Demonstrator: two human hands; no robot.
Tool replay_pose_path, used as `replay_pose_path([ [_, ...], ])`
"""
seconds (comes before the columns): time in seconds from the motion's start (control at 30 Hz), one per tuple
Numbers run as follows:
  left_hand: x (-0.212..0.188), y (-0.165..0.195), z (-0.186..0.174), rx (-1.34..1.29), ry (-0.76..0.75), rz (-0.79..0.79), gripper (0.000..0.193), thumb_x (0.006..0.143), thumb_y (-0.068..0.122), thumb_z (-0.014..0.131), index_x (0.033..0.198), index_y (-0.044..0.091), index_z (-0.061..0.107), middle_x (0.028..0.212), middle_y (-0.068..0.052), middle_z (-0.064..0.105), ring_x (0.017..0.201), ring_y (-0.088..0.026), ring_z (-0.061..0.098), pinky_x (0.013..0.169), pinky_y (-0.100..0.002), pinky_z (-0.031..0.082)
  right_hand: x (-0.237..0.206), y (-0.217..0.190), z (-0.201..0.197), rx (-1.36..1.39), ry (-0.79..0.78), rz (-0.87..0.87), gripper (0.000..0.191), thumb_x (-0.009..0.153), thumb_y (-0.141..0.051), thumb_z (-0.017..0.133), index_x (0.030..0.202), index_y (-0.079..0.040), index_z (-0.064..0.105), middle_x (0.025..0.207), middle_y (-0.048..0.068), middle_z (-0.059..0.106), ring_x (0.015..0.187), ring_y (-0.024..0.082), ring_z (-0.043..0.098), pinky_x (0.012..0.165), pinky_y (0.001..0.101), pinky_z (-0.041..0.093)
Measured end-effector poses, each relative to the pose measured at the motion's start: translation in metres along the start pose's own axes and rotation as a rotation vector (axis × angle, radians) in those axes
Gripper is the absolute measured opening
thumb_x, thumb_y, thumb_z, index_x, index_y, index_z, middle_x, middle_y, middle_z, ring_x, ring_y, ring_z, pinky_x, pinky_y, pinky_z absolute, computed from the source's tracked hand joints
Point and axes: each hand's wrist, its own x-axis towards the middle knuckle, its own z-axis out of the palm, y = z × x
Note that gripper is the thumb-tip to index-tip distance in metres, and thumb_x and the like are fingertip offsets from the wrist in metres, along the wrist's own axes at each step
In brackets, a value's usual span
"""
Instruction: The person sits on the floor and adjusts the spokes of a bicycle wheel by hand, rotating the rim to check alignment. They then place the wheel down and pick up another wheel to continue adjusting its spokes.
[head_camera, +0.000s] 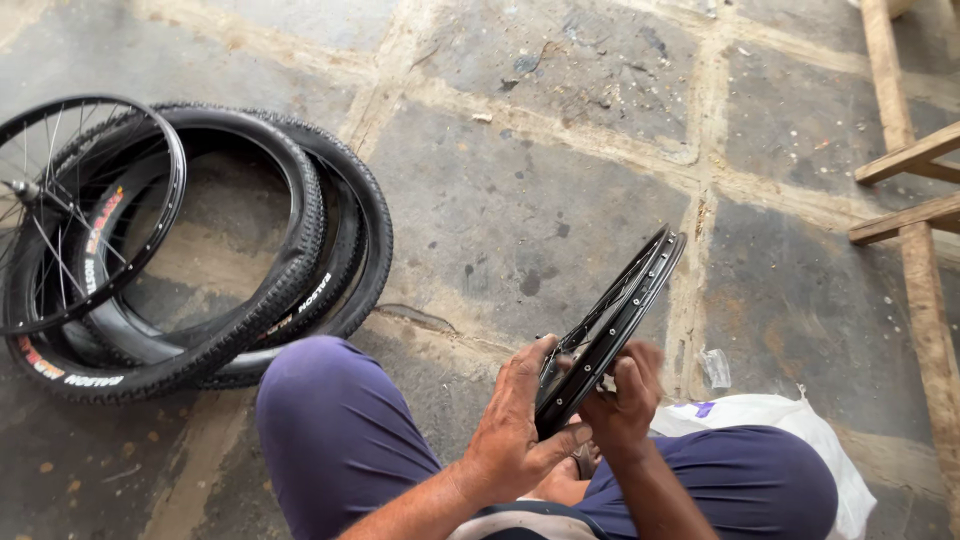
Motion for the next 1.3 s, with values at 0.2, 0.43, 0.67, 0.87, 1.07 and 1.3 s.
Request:
replay_pose_path([
  [0.2,0.000,-0.004,-0.002,-0.042,-0.021,-0.076,0.099,0.091,0.046,0.075,0.159,-0.004,0.023,0.152,-0.029,0.040,0.146,-0.041,0.040,0.120,-0.051,0.034,0.001,0.002,-0.018,0.775,-0.297,0.457,0.031,0.099,-0.014,0.065,0.121,0.007,0.065,0.111,0.013,0.075,0.109,0.020,0.070,0.100,0.0371,0.053],
  [0.43,0.000,-0.004,-0.002,-0.064,-0.001,-0.085,0.101,0.089,0.047,0.077,0.159,-0.004,0.025,0.153,-0.030,0.040,0.147,-0.042,0.039,0.121,-0.051,0.032,0.025,-0.013,-0.026,1.144,-0.433,0.573,0.044,0.105,-0.016,0.057,0.139,0.011,0.056,0.114,0.014,0.070,0.111,0.020,0.064,0.102,0.0343,0.048],
  [0.67,-0.004,-0.002,0.001,-0.062,0.008,-0.092,0.095,0.090,0.041,0.077,0.160,-0.001,0.027,0.153,-0.026,0.044,0.147,-0.039,0.042,0.122,-0.049,0.033,0.027,-0.025,-0.020,-0.096,-0.106,-0.089,0.027,0.072,-0.020,0.083,0.096,-0.012,0.074,0.090,0.003,0.073,0.090,0.019,0.068,0.090,0.0315,0.047],
  [0.87,0.000,0.000,0.000,-0.106,0.047,-0.105,0.097,0.085,0.041,0.080,0.157,-0.001,0.030,0.152,-0.024,0.045,0.143,-0.037,0.045,0.116,-0.046,0.038,0.003,-0.008,0.005,-0.122,0.081,-0.196,0.032,0.064,-0.014,0.086,0.081,-0.008,0.060,0.082,0.008,0.064,0.085,0.025,0.061,0.085,0.0405,0.042],
  [1.07,0.001,0.000,-0.002,-0.084,0.024,-0.114,0.096,0.087,0.043,0.079,0.157,0.000,0.030,0.152,-0.024,0.045,0.143,-0.036,0.046,0.116,-0.046,0.039,-0.006,0.007,-0.010,0.875,-0.243,0.574,0.027,0.094,-0.008,0.073,0.119,0.002,0.070,0.113,0.011,0.075,0.107,0.020,0.067,0.096,0.0368,0.053],
  [1.3,-0.001,0.003,-0.002,-0.089,0.021,-0.110,0.095,0.088,0.041,0.080,0.157,-0.001,0.029,0.150,-0.025,0.045,0.142,-0.036,0.045,0.115,-0.046,0.038,0.020,-0.007,-0.022,0.977,-0.465,0.563,0.044,0.094,-0.013,0.068,0.135,0.001,0.060,0.126,0.009,0.069,0.118,0.019,0.065,0.103,0.0347,0.052],
])
